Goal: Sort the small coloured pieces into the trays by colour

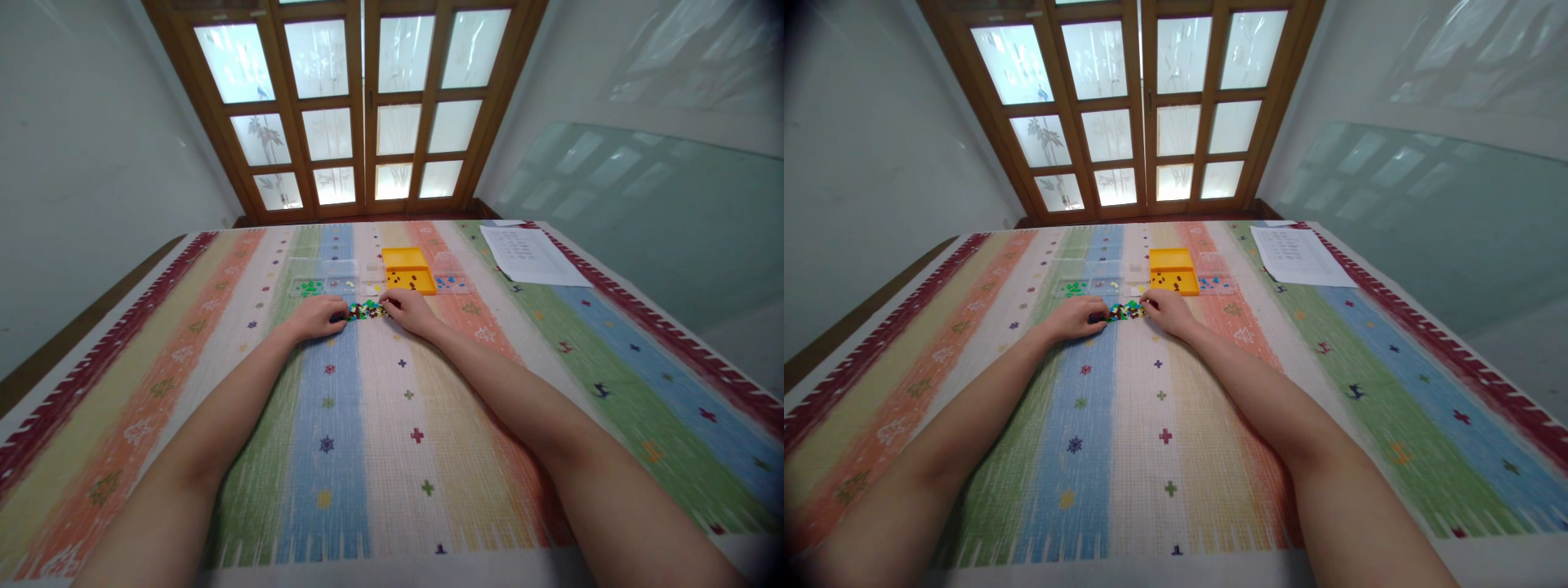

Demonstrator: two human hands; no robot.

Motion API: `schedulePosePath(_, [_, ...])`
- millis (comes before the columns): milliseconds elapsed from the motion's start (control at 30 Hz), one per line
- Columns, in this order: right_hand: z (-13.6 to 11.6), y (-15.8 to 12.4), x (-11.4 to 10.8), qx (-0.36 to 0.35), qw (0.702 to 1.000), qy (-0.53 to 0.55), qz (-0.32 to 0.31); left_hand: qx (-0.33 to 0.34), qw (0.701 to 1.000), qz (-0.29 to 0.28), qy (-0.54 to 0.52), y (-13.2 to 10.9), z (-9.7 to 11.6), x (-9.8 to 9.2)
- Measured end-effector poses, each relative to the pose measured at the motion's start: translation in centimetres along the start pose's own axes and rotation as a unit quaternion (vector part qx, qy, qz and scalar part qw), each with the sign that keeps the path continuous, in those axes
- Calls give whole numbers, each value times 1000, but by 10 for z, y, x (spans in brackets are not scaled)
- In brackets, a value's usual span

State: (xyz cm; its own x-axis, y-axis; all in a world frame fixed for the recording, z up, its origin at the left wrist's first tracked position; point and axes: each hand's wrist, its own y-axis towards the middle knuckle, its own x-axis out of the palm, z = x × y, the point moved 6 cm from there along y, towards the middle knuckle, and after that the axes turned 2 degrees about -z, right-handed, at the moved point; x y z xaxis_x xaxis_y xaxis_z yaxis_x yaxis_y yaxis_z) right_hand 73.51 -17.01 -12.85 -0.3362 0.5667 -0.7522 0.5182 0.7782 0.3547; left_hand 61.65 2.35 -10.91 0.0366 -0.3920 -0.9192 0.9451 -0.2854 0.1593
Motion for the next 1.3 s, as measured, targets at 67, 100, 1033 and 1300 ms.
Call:
schedulePosePath(67, [1,0,1,-2,1000,-1,2,10,1000,-6,4,0,2,0])
schedulePosePath(100, [1,0,1,-3,1000,-1,2,14,1000,-10,5,0,2,0])
schedulePosePath(1033, [1,0,1,-11,1000,-3,-3,-23,999,27,40,-4,-21,1])
schedulePosePath(1300, [0,0,2,-11,1000,4,-7,-186,964,176,71,-17,-54,-21])
